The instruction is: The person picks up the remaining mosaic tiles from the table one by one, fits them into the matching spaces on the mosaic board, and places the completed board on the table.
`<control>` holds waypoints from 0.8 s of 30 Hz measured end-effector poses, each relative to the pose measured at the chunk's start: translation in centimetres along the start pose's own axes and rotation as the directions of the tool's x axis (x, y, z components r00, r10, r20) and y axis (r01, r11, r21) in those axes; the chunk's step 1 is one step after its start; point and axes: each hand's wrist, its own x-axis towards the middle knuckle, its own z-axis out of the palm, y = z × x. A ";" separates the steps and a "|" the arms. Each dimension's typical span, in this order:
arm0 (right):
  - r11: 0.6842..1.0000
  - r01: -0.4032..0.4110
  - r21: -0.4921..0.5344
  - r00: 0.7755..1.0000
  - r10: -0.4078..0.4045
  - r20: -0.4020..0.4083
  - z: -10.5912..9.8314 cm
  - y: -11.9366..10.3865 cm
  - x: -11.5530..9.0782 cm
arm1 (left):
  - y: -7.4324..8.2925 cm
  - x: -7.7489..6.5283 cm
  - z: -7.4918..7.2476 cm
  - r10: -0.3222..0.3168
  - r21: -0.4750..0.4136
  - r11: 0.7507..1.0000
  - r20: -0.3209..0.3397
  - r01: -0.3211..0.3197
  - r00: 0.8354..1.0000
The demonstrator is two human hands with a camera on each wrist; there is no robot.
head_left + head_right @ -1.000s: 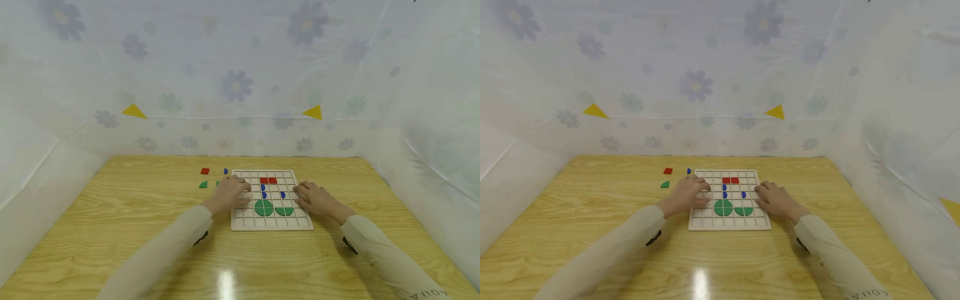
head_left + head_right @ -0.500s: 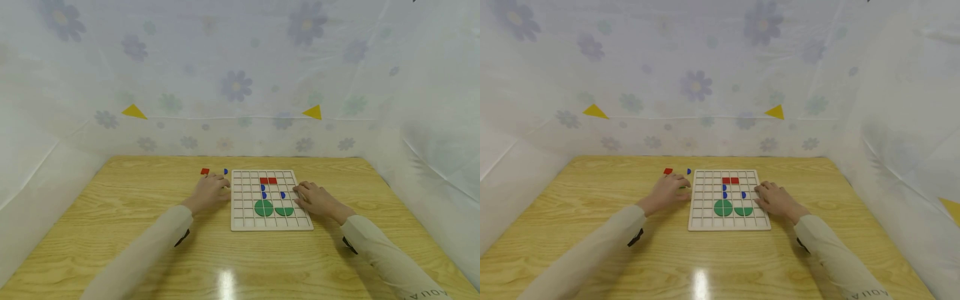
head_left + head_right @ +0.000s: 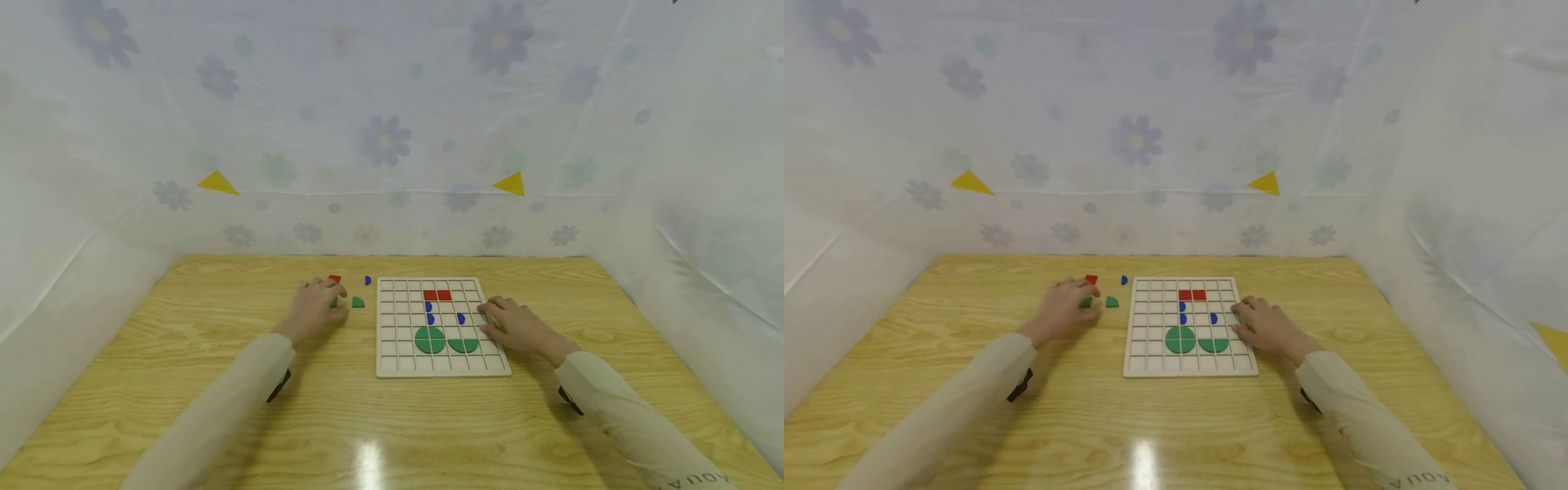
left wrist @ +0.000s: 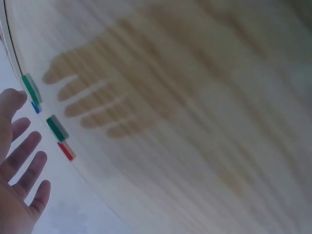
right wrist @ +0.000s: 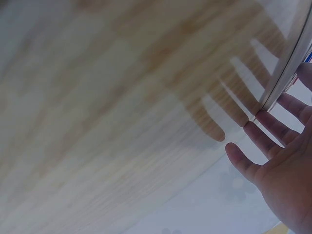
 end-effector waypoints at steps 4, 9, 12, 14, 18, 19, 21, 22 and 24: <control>1.000 -0.008 -0.002 1.000 0.008 0.007 0.0 0.0 0.0 | -0.6 -0.1 -0.1 -0.039 0.013 0.999 0.027 0.039 0.999; 1.000 -0.011 -0.004 1.000 0.011 0.009 0.0 0.0 0.1 | -1.0 -0.3 -0.4 -0.073 0.036 0.997 0.060 0.071 0.996; 1.000 -0.011 0.000 1.000 0.011 0.009 0.0 -0.1 0.1 | -1.2 -0.4 -0.5 -0.090 0.047 0.995 0.079 0.087 0.993; 1.000 -0.011 0.001 1.000 0.011 0.006 0.0 -0.2 0.1 | -1.4 -0.4 -0.5 -0.102 0.044 0.994 0.086 0.098 0.991; 1.000 -0.006 -0.001 1.000 0.006 -0.002 0.0 -0.3 0.1 | -1.7 -0.5 -0.5 -0.120 0.039 0.992 0.096 0.117 0.988; 1.000 -0.004 -0.002 1.000 0.004 -0.004 0.0 -0.3 0.1 | -1.8 -0.5 -0.5 -0.125 0.037 0.992 0.100 0.122 0.987; 1.000 0.002 -0.008 1.000 -0.002 -0.008 0.0 -0.4 0.2 | -1.9 -0.4 -0.5 -0.134 0.040 0.991 0.110 0.130 0.985; 1.000 0.004 -0.010 1.000 -0.004 -0.010 0.0 -0.4 0.2 | -1.9 -0.4 -0.5 -0.137 0.040 0.990 0.115 0.134 0.984; 1.000 0.008 -0.015 1.000 -0.009 -0.015 0.0 -0.4 0.2 | -2.0 -0.4 -0.5 -0.139 0.042 0.990 0.120 0.135 0.983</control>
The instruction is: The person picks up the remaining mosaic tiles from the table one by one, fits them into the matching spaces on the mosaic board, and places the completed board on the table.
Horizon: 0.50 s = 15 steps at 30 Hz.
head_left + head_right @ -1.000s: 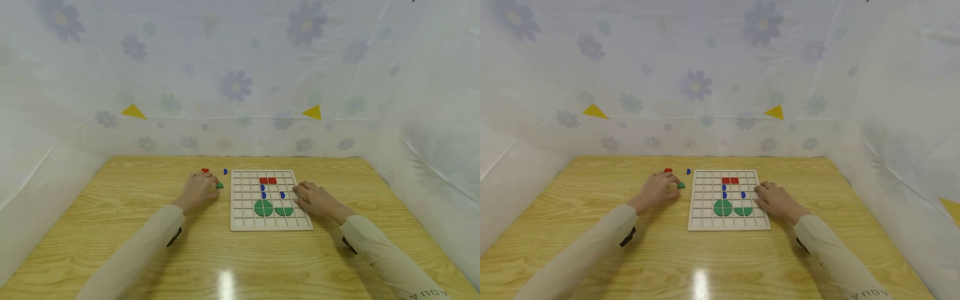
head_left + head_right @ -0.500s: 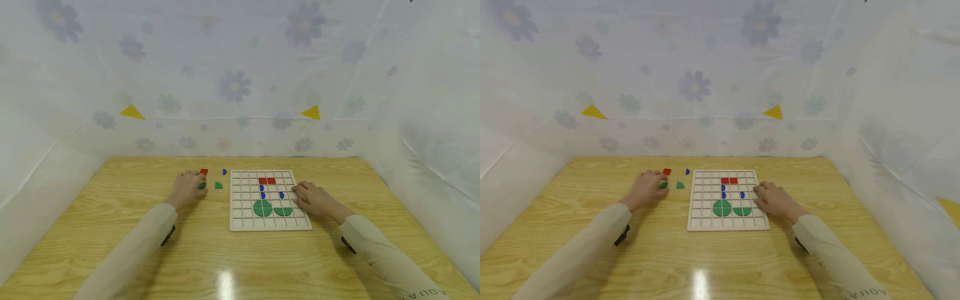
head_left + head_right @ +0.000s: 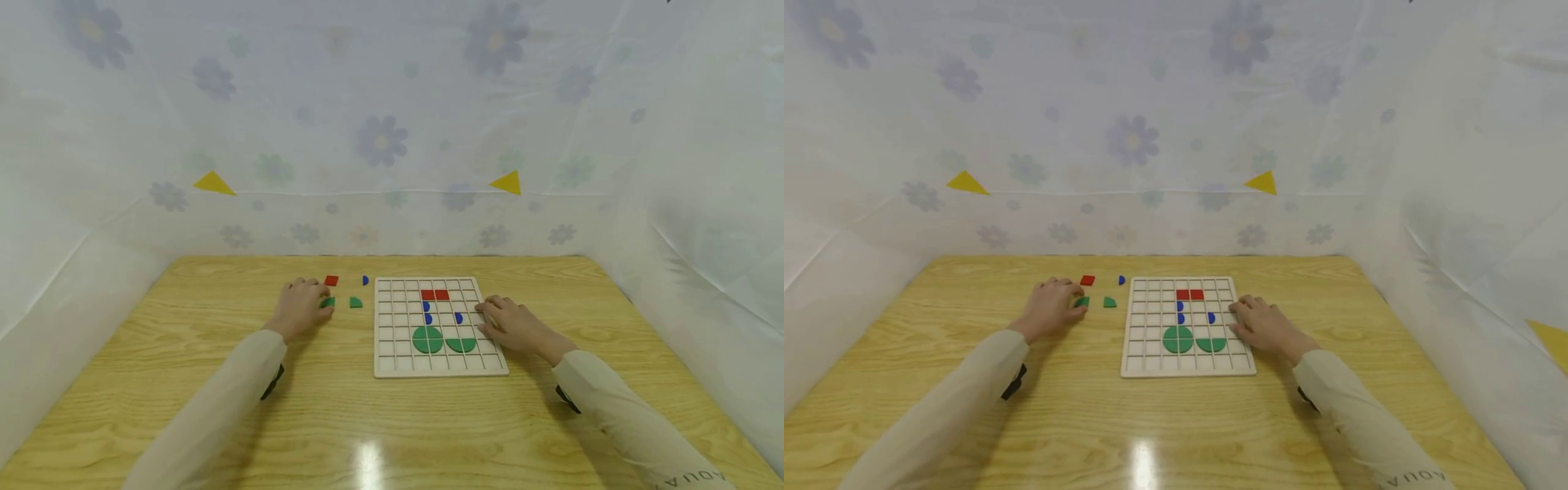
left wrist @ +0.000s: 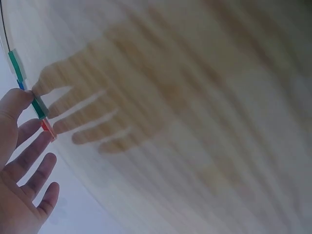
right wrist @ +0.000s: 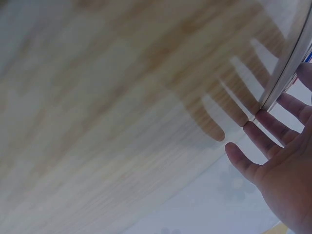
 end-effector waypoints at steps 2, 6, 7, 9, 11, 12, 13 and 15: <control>1.000 0.000 -0.003 1.000 0.000 -0.003 0.0 0.0 0.0 | -0.1 0.1 0.0 -0.003 -0.001 1.000 0.002 0.003 1.000; 1.000 -0.004 -0.002 1.000 0.004 0.000 0.2 0.1 0.0 | -0.1 0.1 0.1 -0.001 -0.002 1.000 -0.002 0.001 1.000; 1.000 -0.006 -0.002 1.000 0.006 0.002 0.2 0.2 0.0 | -0.1 0.2 0.1 -0.004 -0.008 1.000 -0.001 0.004 1.000; 1.000 -0.006 -0.007 1.000 0.006 0.005 0.3 0.3 0.0 | -0.1 0.2 0.2 0.000 -0.006 1.000 -0.004 0.000 1.000; 1.000 -0.012 -0.003 1.000 0.013 0.006 0.3 0.3 0.1 | -0.1 0.3 0.1 -0.001 -0.009 1.000 -0.004 0.001 1.000; 1.000 -0.007 -0.007 1.000 0.007 0.005 0.4 0.4 0.1 | -0.1 0.3 0.2 -0.001 -0.009 1.000 -0.003 0.001 1.000; 1.000 -0.005 -0.006 1.000 0.005 0.004 0.3 0.3 0.1 | -0.1 0.3 0.2 -0.003 -0.010 1.000 -0.002 0.002 1.000; 1.000 -0.001 -0.005 1.000 0.001 0.001 0.3 0.3 0.0 | -0.1 0.3 0.1 -0.004 -0.013 1.000 -0.001 0.004 1.000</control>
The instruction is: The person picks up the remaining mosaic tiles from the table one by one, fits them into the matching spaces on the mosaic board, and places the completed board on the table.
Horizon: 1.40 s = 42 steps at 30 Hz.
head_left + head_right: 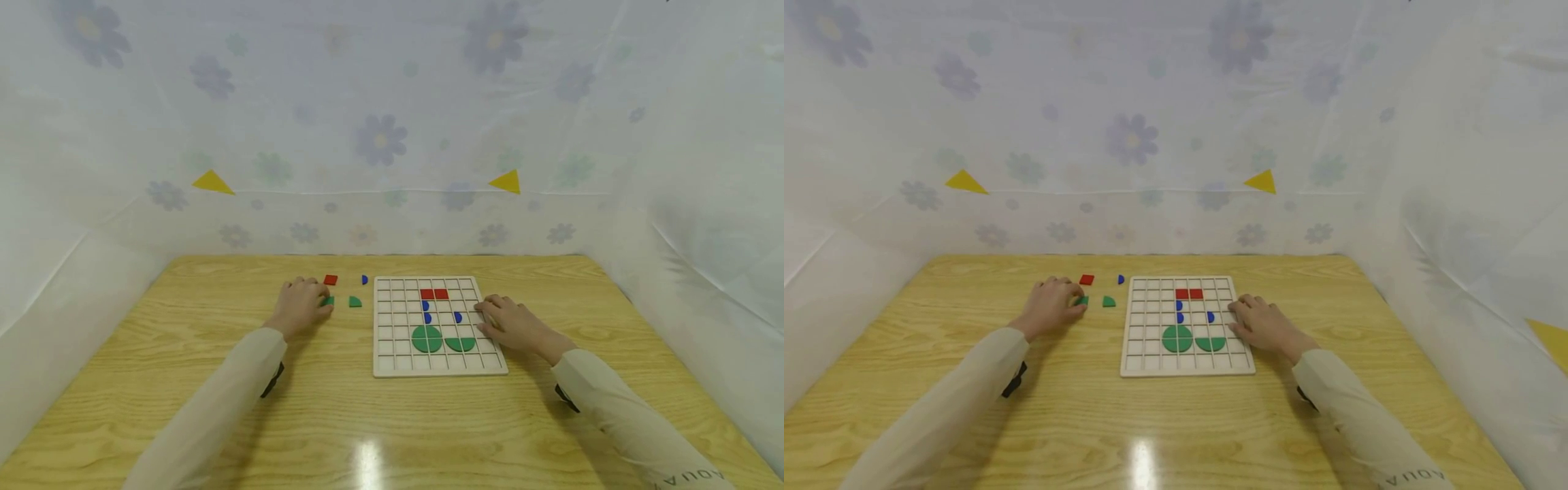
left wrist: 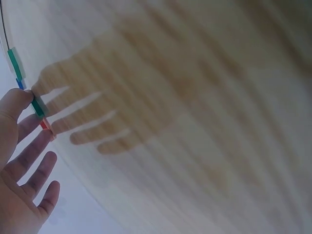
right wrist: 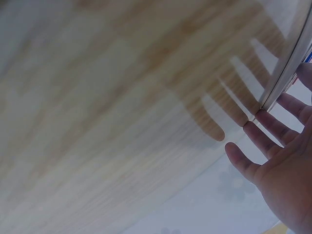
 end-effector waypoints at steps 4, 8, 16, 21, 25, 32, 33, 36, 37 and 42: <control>1.000 0.000 0.001 1.000 0.000 -0.001 -0.2 -0.2 0.0 | -0.1 0.0 0.0 0.000 -0.012 1.000 -0.006 0.000 1.000; 1.000 -0.008 0.001 1.000 0.008 0.013 -0.2 -0.2 0.0 | -0.2 0.0 0.2 0.002 -0.013 1.000 -0.011 -0.003 1.000; 1.000 -0.008 -0.007 1.000 0.008 0.017 0.0 -0.1 0.2 | -0.1 0.2 0.1 0.021 0.011 1.000 -0.027 -0.021 0.999; 1.000 -0.010 -0.011 1.000 0.011 0.018 -0.3 -0.4 0.1 | 0.2 0.3 -0.1 0.047 0.018 0.999 -0.042 -0.047 0.998; 1.000 -0.015 -0.010 1.000 0.015 0.023 -0.4 -0.5 0.1 | 0.9 0.5 -0.3 0.071 0.026 0.997 -0.043 -0.070 0.997; 1.000 -0.017 -0.005 1.000 0.017 0.023 -0.5 -0.5 0.1 | 2.6 0.9 -0.7 0.107 0.029 0.994 -0.021 -0.106 0.994; 1.000 -0.018 -0.005 1.000 0.018 0.024 -0.5 -0.5 0.1 | 2.9 0.9 -0.7 0.114 0.025 0.993 -0.020 -0.113 0.993; 1.000 -0.022 -0.008 0.999 0.023 0.028 -0.5 -0.6 0.1 | 3.6 1.0 -0.6 0.139 0.026 0.990 -0.025 -0.138 0.990; 1.000 -0.024 -0.007 0.999 0.024 0.028 -0.5 -0.6 0.1 | 3.9 1.0 -0.5 0.147 0.024 0.989 -0.028 -0.146 0.989; 1.000 -0.027 -0.005 0.999 0.028 0.033 -0.6 -0.6 0.0 | 5.1 1.2 -0.3 0.194 0.003 0.981 -0.060 -0.195 0.979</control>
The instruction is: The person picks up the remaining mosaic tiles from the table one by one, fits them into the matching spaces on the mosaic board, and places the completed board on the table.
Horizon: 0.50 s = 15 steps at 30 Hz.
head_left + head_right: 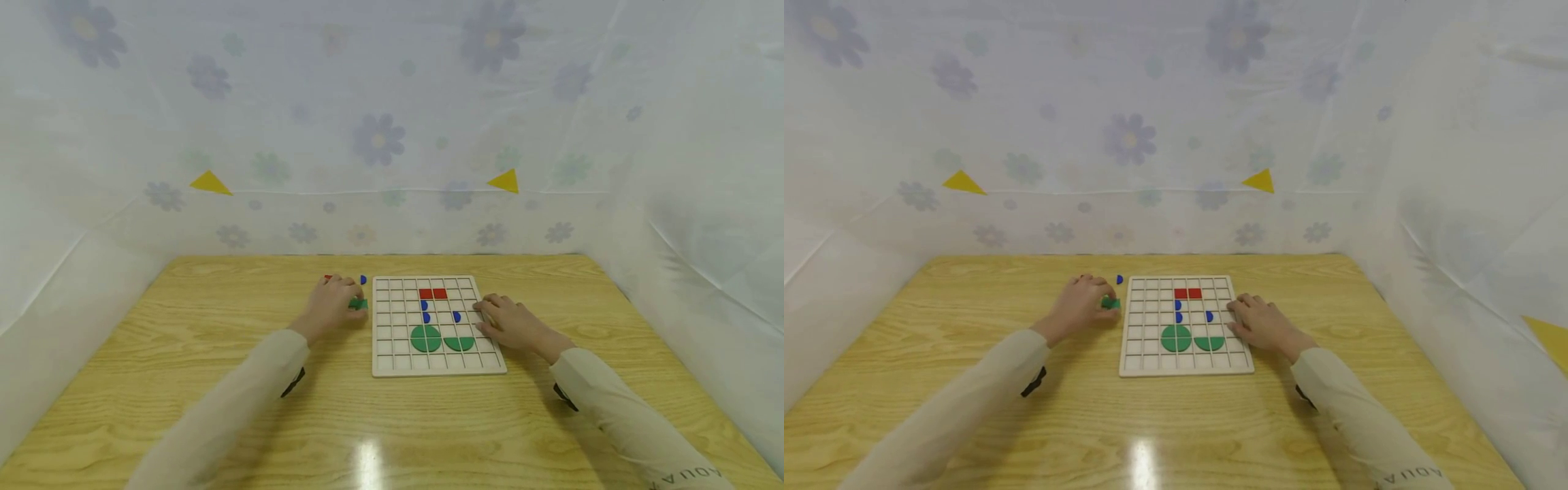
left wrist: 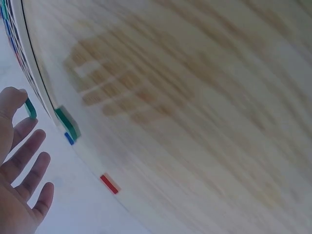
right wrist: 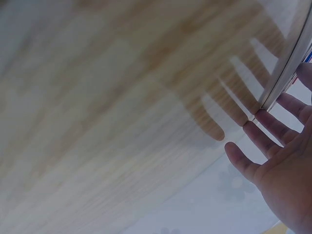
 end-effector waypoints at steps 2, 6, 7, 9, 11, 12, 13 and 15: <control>1.000 -0.001 0.004 1.000 0.001 0.000 0.0 0.0 0.0 | 0.6 0.2 0.1 0.012 -0.029 1.000 0.000 -0.012 1.000; 1.000 -0.001 0.010 1.000 0.001 -0.003 0.0 0.0 0.0 | 1.7 0.7 0.3 0.024 -0.066 0.998 0.027 -0.022 0.999; 1.000 -0.002 0.012 1.000 0.002 -0.002 0.0 0.0 0.0 | 2.0 0.8 0.4 0.028 -0.066 0.997 0.037 -0.026 0.999; 1.000 -0.006 0.013 1.000 0.006 0.002 0.1 0.1 0.0 | 2.5 1.1 0.5 0.042 -0.060 0.997 0.045 -0.039 0.998; 1.000 -0.010 0.014 1.000 0.010 0.005 0.1 0.1 0.0 | 3.1 1.3 0.7 0.056 -0.055 0.997 0.050 -0.054 0.997; 1.000 -0.009 0.013 1.000 0.009 0.007 0.1 0.1 0.1 | 3.3 1.4 0.7 0.065 -0.048 0.997 0.049 -0.062 0.997; 1.000 -0.010 0.013 1.000 0.009 0.008 0.1 0.1 0.1 | 3.6 1.6 0.8 0.070 -0.045 0.997 0.051 -0.068 0.996; 1.000 -0.010 0.015 1.000 0.010 0.007 0.1 0.2 0.1 | 4.1 1.8 0.9 0.085 -0.045 0.996 0.051 -0.083 0.995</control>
